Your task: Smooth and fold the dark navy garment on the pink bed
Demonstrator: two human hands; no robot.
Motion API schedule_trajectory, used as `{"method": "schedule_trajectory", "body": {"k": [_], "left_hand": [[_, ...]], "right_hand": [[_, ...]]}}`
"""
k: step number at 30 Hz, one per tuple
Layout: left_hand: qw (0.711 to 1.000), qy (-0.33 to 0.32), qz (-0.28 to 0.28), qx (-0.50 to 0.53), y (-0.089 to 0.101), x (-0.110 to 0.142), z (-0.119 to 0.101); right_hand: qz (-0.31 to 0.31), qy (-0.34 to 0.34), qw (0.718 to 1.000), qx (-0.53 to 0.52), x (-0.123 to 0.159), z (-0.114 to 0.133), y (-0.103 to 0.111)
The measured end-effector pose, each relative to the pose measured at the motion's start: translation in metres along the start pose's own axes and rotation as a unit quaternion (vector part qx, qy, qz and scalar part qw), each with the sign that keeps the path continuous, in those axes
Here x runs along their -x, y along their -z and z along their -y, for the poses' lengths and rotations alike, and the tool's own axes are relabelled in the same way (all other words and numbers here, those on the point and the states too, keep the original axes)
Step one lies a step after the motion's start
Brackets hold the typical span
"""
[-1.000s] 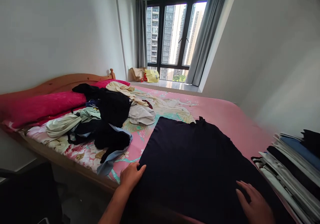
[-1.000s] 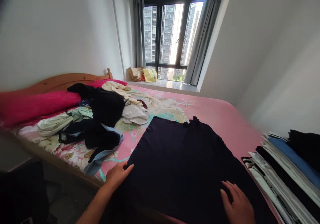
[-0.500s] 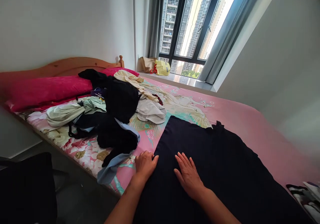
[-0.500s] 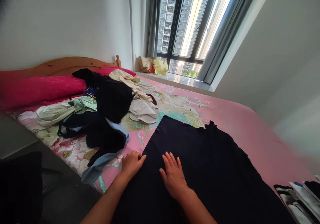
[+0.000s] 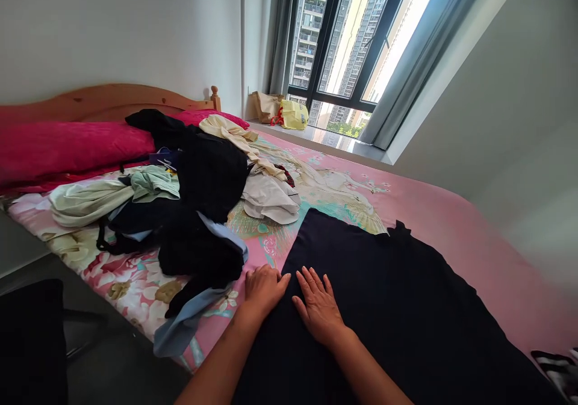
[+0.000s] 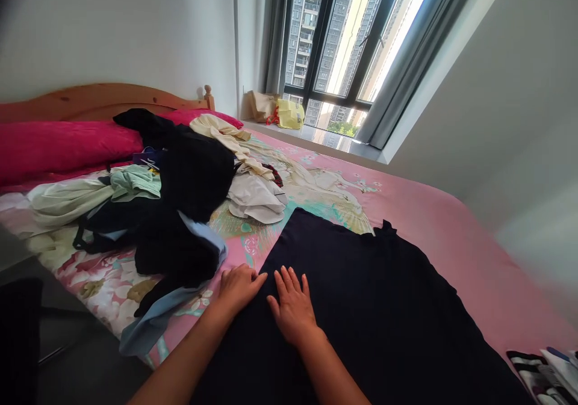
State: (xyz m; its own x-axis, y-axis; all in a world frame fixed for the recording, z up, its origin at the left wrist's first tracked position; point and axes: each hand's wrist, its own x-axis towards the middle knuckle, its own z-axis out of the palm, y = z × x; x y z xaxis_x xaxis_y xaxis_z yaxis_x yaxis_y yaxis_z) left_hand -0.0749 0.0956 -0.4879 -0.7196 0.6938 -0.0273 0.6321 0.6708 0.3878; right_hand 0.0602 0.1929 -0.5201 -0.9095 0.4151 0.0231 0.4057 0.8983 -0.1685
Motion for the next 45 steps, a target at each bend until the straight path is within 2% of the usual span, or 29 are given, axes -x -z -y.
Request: {"method": "schedule_trajectory", "body": {"k": [3, 6, 11, 15, 19, 23, 26, 29, 32, 34, 36, 40, 45], "left_hand": [[1.000, 0.006, 0.015, 0.002, 0.000, -0.021, -0.007], [0.999, -0.001, 0.006, 0.039, -0.003, -0.030, -0.007], [0.995, -0.013, -0.039, 0.094, -0.014, -0.027, 0.006], [0.996, -0.020, -0.053, 0.071, -0.019, -0.024, 0.011], [1.000, -0.017, -0.013, 0.021, -0.016, -0.036, 0.000], [0.999, -0.027, 0.044, 0.008, -0.012, -0.066, -0.015], [0.997, -0.055, 0.051, 0.023, -0.014, -0.085, -0.019], [0.994, -0.081, 0.043, 0.052, -0.021, -0.093, -0.013], [0.992, -0.094, 0.029, 0.081, -0.027, -0.093, -0.004], [0.990, -0.098, 0.017, 0.099, -0.031, -0.094, 0.001], [0.989, -0.100, 0.014, 0.110, -0.033, -0.095, 0.003], [0.987, -0.112, 0.018, 0.115, -0.035, -0.097, 0.004], [0.987, -0.106, 0.025, 0.114, -0.036, -0.095, 0.004]], "right_hand": [[0.000, 0.004, 1.000, -0.006, 0.000, 0.000, 0.001], [0.006, -0.001, 1.000, -0.016, -0.001, -0.001, 0.004], [-0.008, -0.023, 0.999, -0.032, -0.014, -0.002, 0.013], [0.004, -0.027, 0.999, -0.028, -0.029, 0.002, 0.012], [0.033, -0.019, 0.999, -0.025, -0.035, 0.004, 0.002], [0.024, -0.017, 0.999, -0.032, -0.035, 0.003, -0.004], [0.010, -0.019, 0.999, -0.049, -0.034, 0.003, -0.002], [-0.022, -0.010, 0.994, -0.105, -0.042, -0.006, 0.008], [-0.080, -0.039, 0.970, -0.224, -0.073, -0.033, 0.021], [-0.119, -0.090, 0.953, -0.266, -0.108, -0.060, 0.029], [-0.131, -0.144, 0.942, -0.275, -0.149, -0.087, 0.034], [-0.096, -0.261, 0.903, -0.327, -0.223, -0.125, 0.033], [-0.034, -0.301, 0.886, -0.351, -0.274, -0.138, 0.022]]}}
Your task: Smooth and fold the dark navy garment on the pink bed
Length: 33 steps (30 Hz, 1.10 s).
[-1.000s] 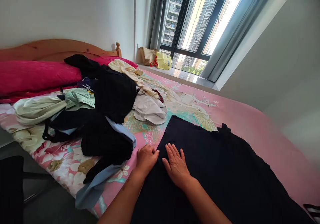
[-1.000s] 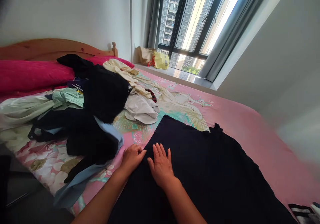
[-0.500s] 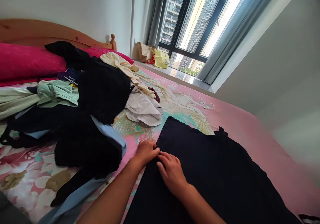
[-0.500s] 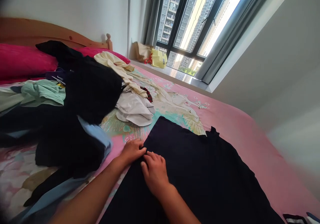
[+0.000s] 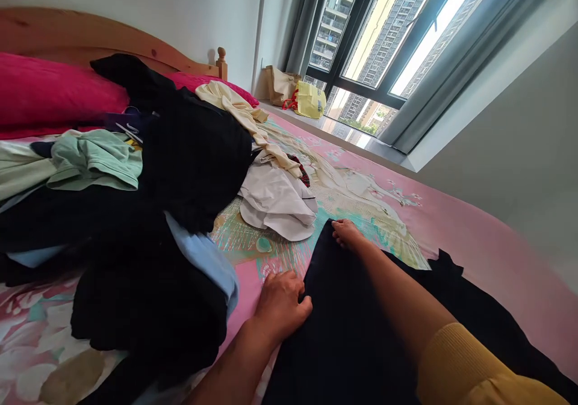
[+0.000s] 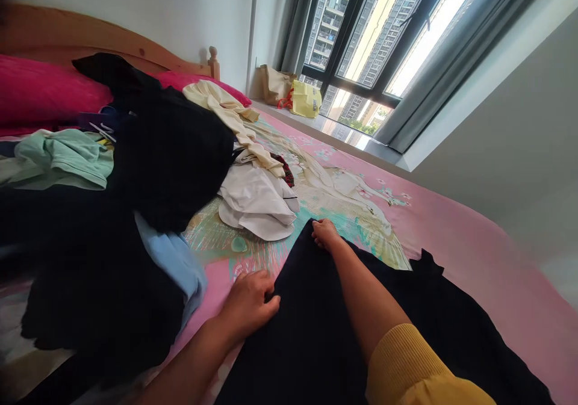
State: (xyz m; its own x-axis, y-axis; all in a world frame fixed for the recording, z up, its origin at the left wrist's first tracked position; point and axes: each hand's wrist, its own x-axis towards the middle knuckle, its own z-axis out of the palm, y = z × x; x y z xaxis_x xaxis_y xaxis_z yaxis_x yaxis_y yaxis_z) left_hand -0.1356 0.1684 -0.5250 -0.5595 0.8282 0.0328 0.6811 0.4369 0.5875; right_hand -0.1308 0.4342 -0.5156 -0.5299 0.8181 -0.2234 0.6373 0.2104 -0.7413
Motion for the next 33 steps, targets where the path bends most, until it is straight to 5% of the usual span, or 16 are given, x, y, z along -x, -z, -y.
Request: {"method": "schedule_trajectory", "body": {"k": [9, 16, 21, 25, 29, 33], "left_hand": [[1.000, 0.018, -0.003, 0.009, 0.000, 0.000, 0.000], [1.000, 0.003, -0.009, 0.017, 0.000, 0.001, -0.002], [1.000, 0.003, -0.003, -0.006, 0.005, 0.005, 0.001], [0.999, -0.022, -0.034, 0.006, 0.004, 0.005, 0.007], [0.997, -0.023, -0.065, 0.040, 0.002, -0.003, 0.011], [0.996, 0.003, -0.068, 0.052, 0.006, -0.009, 0.007]], "right_hand": [[-0.073, 0.054, 0.995, -0.032, -0.034, -0.002, -0.016], [-0.057, 0.115, 0.990, -0.065, 0.007, -0.007, -0.018], [-0.035, 0.275, 0.959, 0.052, 0.099, -0.029, -0.011], [-0.003, 0.272, 0.937, 0.219, 0.203, -0.062, -0.024], [0.016, 0.333, 0.897, 0.289, 0.314, -0.088, -0.075], [0.078, 0.487, 0.841, 0.222, 0.390, -0.097, -0.123]]}}
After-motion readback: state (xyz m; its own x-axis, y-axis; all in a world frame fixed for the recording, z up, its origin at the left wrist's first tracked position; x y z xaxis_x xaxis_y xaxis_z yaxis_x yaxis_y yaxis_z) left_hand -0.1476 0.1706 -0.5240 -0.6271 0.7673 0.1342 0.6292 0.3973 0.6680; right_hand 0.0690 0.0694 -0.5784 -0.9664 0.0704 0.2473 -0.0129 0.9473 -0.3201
